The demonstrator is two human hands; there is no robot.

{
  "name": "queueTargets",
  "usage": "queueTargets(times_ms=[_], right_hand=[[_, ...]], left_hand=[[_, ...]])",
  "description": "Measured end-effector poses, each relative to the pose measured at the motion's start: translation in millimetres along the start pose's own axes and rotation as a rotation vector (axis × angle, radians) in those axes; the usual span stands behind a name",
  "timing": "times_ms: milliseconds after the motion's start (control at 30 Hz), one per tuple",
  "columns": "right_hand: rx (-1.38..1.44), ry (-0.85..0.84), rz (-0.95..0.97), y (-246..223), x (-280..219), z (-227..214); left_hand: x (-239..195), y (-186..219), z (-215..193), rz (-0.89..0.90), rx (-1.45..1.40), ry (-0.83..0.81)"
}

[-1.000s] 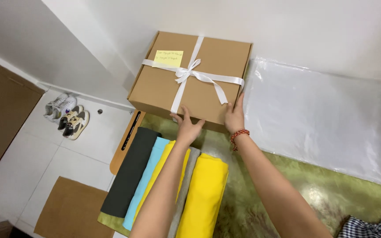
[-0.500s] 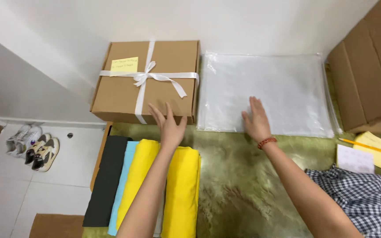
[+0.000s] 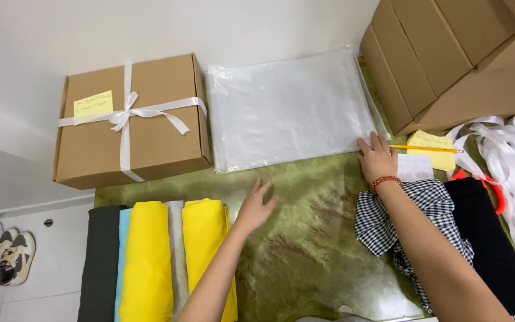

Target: The person places a folded yellow cloth into a clear plastic bag and seals it. They then place the bagged cloth into a cardboard box, close the box, and tie it with a white ribbon.

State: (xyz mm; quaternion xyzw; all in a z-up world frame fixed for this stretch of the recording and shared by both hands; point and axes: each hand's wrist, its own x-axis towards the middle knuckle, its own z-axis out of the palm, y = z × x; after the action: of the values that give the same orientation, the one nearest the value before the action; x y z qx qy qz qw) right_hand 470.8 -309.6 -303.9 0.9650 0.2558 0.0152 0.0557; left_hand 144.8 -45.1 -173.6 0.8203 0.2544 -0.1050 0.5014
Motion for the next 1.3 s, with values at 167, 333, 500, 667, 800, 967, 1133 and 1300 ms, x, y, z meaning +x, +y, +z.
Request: queueTargets(times_ms=[167,333,500,667,800,967,1133,1300], right_hand=[[-0.025,0.05,-0.004,18,20,2],[-0.075,0.167,0.002,27,23,-28],[0.074,0.423,-0.09,36,17,-60],[0.162,0.581,-0.169,51,-2,-82],[0.241,0.619,-0.183,55,-21,-94],[0.347,0.55,-0.154,32,-50,-99],[0.456,0.305,-0.154,-6,-70,-95],[0.128,0.243,-0.155,-6,-64,-52]], left_hand=[[23,-6,1,-0.016,0.053,0.007],[26,11,-1,-0.025,0.071,0.0],[19,41,-3,0.01,-0.112,0.07],[25,55,-5,0.125,-0.423,0.257],[53,37,-4,0.073,-0.57,0.336],[94,3,7,0.035,-0.511,0.409],[114,-25,10,-0.069,-0.536,0.444],[109,-67,24,-0.169,-0.675,0.654]])
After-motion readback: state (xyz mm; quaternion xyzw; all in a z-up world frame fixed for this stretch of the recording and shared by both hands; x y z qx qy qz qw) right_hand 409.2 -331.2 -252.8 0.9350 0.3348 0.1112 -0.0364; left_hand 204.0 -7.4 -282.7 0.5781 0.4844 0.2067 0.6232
